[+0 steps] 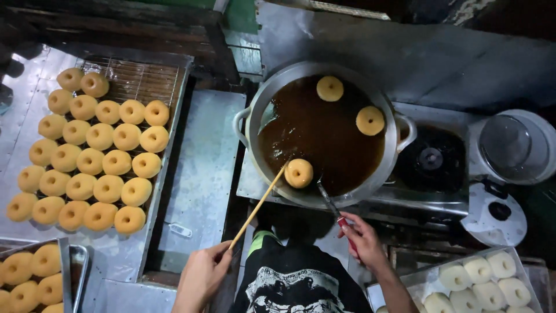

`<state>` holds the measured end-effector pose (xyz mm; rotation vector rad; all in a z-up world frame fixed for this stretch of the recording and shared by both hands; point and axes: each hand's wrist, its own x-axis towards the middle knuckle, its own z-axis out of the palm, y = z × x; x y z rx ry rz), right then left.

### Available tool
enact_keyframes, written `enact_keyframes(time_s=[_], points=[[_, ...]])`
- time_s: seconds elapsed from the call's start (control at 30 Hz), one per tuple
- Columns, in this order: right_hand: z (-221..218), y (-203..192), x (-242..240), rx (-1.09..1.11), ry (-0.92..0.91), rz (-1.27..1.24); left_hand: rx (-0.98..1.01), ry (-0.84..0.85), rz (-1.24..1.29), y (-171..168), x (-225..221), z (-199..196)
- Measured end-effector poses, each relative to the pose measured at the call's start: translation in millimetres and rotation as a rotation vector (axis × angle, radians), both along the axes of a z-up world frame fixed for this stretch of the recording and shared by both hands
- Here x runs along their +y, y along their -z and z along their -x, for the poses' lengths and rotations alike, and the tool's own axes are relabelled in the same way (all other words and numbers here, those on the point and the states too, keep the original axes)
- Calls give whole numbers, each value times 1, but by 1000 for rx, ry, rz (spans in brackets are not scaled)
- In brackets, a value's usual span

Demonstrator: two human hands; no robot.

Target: Removing fried donuts from a large pot of oil using a slotted spoon and a wooden stick, and then placing raw dough rings into the oil to fry.

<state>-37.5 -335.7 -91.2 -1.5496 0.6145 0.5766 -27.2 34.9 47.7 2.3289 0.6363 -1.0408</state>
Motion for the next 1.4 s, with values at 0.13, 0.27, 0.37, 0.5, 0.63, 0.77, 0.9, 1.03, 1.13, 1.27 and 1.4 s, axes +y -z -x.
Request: enact_keyframes(time_s=[0.13, 0.27, 0.37, 0.5, 0.63, 0.77, 0.9, 1.03, 1.13, 1.27, 1.4], points=[[-8, -3, 11, -36, -150, 18, -71, -29, -35, 11, 16, 2], [-27, -33, 37, -25, -328, 219, -150, -159, -32, 13, 25, -3], [-38, -16, 44, -67, -271, 120, -215, -240, -7, 7, 31, -10], [-65, -18, 59, 0, 7, -205, -367, -313, 1, 22, 57, -15], [-116, -22, 102, -118, -35, -293, -429, -397, -16, 27, 89, -25], [-185, -39, 187, -241, -82, -314, -433, -503, -29, 36, 129, -33], [-252, -43, 293, -256, -49, -271, -481, -630, 14, 59, 172, -31], [-330, 32, 386, -280, -98, -328, -533, -771, 31, 75, 209, -23], [-375, 55, 446, -291, -169, -226, -508, -845, 47, 71, 232, -20], [-408, 86, 466, -252, -349, -169, -453, -906, 20, 50, 251, -13], [-402, 32, 456, -223, -361, -9, -475, -968, 13, 59, 266, -6]])
